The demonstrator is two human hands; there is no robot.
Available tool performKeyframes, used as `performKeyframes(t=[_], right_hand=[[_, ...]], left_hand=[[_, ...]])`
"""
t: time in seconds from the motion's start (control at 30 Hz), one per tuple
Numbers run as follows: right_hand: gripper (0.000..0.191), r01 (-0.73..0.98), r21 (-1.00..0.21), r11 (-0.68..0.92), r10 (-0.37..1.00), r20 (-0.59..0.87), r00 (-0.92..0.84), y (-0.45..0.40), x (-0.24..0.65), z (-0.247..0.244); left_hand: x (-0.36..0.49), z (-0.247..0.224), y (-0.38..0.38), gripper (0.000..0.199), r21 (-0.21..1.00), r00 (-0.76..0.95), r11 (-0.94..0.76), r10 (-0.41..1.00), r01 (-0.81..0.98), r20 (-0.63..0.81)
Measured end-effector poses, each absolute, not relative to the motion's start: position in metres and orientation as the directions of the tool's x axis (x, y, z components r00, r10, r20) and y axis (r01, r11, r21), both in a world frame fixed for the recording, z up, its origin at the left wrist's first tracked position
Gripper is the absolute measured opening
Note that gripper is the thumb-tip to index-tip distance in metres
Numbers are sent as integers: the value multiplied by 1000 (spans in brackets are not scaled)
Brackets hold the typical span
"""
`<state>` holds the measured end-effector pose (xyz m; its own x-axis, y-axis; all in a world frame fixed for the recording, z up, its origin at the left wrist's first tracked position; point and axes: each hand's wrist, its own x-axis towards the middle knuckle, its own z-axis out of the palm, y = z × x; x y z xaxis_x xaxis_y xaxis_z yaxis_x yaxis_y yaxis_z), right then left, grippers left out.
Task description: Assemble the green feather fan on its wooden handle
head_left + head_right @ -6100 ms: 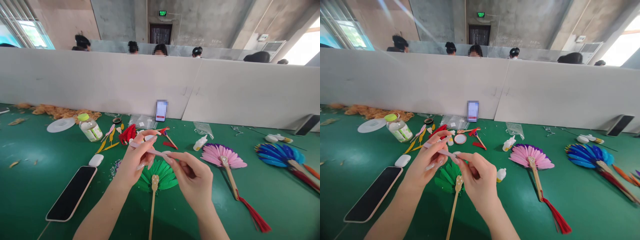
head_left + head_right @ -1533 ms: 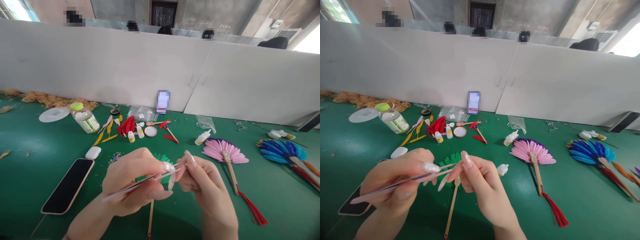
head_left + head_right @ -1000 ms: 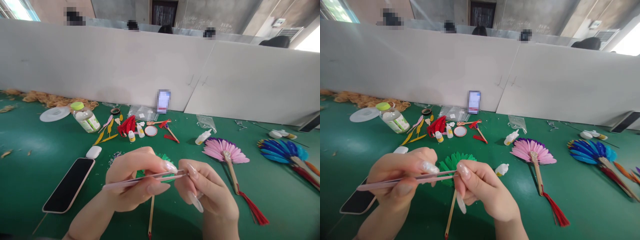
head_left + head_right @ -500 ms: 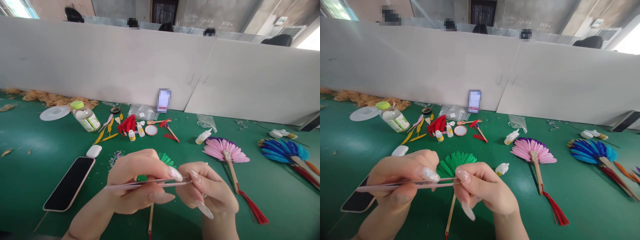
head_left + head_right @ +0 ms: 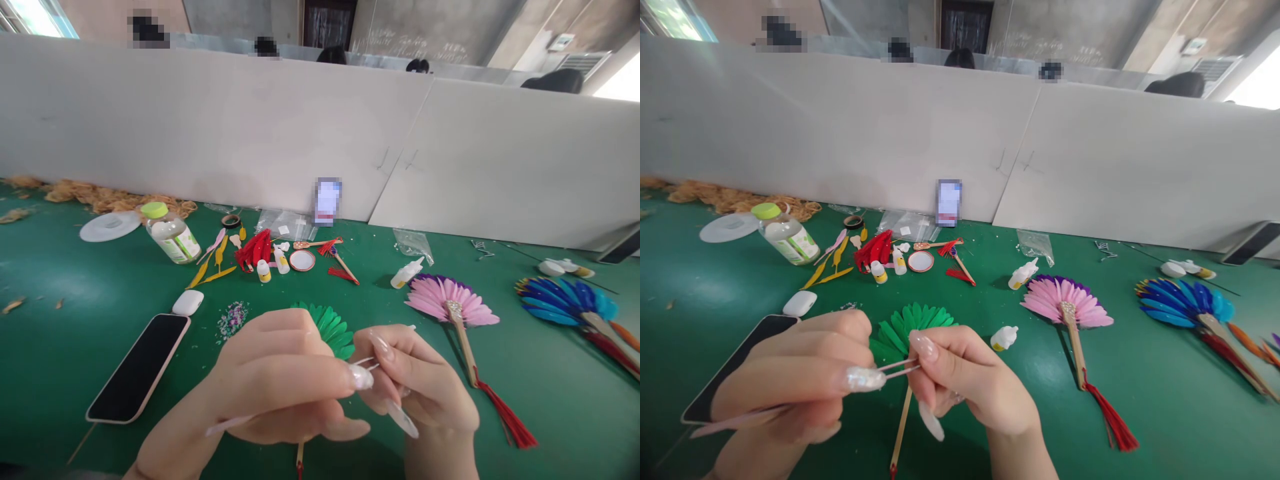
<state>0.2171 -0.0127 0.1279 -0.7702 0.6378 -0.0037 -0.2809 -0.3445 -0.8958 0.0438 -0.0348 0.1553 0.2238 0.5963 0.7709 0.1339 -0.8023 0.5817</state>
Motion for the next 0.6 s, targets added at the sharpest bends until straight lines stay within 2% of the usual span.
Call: performKeyframes(t=[0.3,0.6], right_hand=[[44,-315,-890,-329,651,28,-759,-14,215,129],[45,-283,-912,-298,652,22,-758,-15,216,131]], left_hand=[[46,156,-34,15,590,179,-796,605,135,776],[43,153,-29,12,534,201,-838,545,110,814]])
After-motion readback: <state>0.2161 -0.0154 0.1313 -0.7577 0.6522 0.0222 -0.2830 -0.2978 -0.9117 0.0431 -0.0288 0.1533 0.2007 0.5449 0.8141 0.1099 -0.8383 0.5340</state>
